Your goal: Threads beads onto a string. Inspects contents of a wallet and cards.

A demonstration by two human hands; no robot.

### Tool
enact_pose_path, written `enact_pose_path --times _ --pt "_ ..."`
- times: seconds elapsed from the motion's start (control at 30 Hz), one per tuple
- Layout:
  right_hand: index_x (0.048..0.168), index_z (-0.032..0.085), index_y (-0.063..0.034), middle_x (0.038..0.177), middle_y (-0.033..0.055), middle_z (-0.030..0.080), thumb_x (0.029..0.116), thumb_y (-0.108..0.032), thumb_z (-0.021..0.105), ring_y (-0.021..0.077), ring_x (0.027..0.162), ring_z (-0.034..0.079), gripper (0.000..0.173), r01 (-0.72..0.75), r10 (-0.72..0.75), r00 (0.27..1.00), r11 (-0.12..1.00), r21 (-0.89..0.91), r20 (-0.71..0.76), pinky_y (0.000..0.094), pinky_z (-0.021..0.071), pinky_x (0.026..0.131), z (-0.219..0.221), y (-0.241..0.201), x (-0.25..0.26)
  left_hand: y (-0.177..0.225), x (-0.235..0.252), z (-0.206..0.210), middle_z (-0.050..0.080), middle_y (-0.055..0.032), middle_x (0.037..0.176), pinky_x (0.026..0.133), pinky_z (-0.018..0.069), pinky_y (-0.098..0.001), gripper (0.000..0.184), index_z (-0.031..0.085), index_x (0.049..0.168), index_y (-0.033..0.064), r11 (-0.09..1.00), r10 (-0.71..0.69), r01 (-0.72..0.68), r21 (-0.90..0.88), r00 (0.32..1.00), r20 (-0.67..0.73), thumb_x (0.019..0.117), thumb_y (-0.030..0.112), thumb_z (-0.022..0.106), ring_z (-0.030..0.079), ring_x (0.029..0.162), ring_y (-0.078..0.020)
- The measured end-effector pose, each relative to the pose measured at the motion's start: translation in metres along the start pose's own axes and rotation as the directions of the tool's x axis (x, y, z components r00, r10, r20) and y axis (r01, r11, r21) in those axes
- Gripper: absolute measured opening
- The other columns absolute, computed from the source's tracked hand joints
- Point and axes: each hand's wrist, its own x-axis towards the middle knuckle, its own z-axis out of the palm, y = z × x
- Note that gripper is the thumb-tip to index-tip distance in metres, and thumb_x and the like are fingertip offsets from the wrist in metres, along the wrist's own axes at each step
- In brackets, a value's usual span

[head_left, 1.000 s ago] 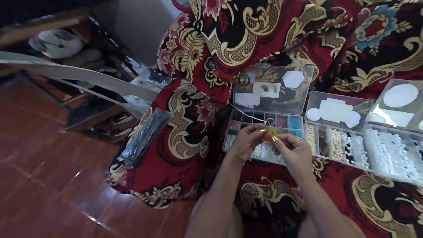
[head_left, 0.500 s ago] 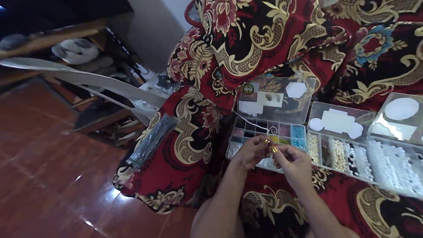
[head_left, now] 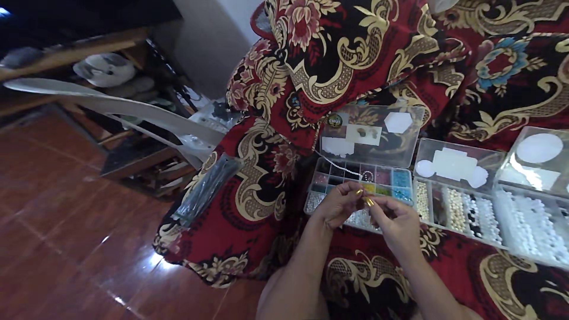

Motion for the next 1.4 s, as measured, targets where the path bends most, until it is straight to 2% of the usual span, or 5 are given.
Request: enact_pose_path --times 0.27,0.67,0.93,1.27,1.4 --pt "0.091 0.077 -0.0015 0.073 -0.0041 0.071 0.0875 -0.008 0.068 -0.0034 0.056 0.061 0.012 0.010 -0.009 1.000 0.999 0.031 -0.006 0.0137 0.0538 0.052 0.0016 -0.0003 -0.0012 -0.0024 0.0010 -0.0036 0.075 0.0012 0.090 0.082 0.0587 -0.0296 0.021 0.069 0.093 0.0142 1.000 -0.002 0.002 -0.009 1.000 0.026 0.0986 0.002 0.053 0.071 0.081 -0.0100" --pt "0.090 0.076 -0.0024 0.071 -0.0051 0.070 0.0881 -0.010 0.067 -0.0038 0.054 0.061 0.012 -0.005 0.005 1.000 1.000 -0.002 -0.004 0.0135 0.0528 0.051 0.0009 -0.0015 -0.0008 -0.0036 0.0027 -0.0009 0.073 0.0034 0.089 0.079 0.0585 -0.0281 0.027 0.063 0.090 0.0154 1.000 -0.006 0.006 0.010 0.999 0.036 0.1032 0.004 0.043 0.070 0.079 -0.0082" --pt "0.087 0.075 -0.0045 0.070 -0.0066 0.069 0.0872 -0.011 0.066 -0.0047 0.054 0.060 0.011 0.013 -0.013 1.000 1.000 -0.006 0.016 0.0128 0.0523 0.051 0.0009 -0.0031 -0.0015 -0.0039 0.0031 -0.0039 0.072 0.0050 0.088 0.077 0.0583 -0.0260 0.021 0.064 0.088 0.0173 1.000 0.005 -0.007 0.016 0.997 0.076 0.0994 0.006 0.052 0.069 0.078 -0.0065" --pt "0.087 0.076 -0.0048 0.070 -0.0070 0.069 0.0877 -0.012 0.066 -0.0059 0.055 0.059 0.012 0.025 -0.025 0.999 1.000 -0.012 0.022 0.0113 0.0508 0.052 0.0005 -0.0027 -0.0011 -0.0056 0.0055 -0.0079 0.072 0.0046 0.088 0.078 0.0584 -0.0260 0.015 0.067 0.087 0.0183 1.000 0.025 -0.024 -0.010 0.993 0.119 0.0958 0.007 0.061 0.069 0.079 -0.0073" --pt "0.088 0.076 -0.0051 0.070 -0.0076 0.069 0.0877 -0.012 0.065 -0.0064 0.055 0.058 0.012 0.027 -0.026 1.000 0.999 -0.024 0.015 0.0110 0.0501 0.052 0.0006 -0.0014 -0.0010 -0.0053 0.0049 -0.0063 0.071 0.0051 0.087 0.079 0.0581 -0.0263 0.016 0.068 0.088 0.0177 1.000 0.020 -0.019 -0.018 0.995 0.102 0.0954 0.005 0.061 0.069 0.079 -0.0070"
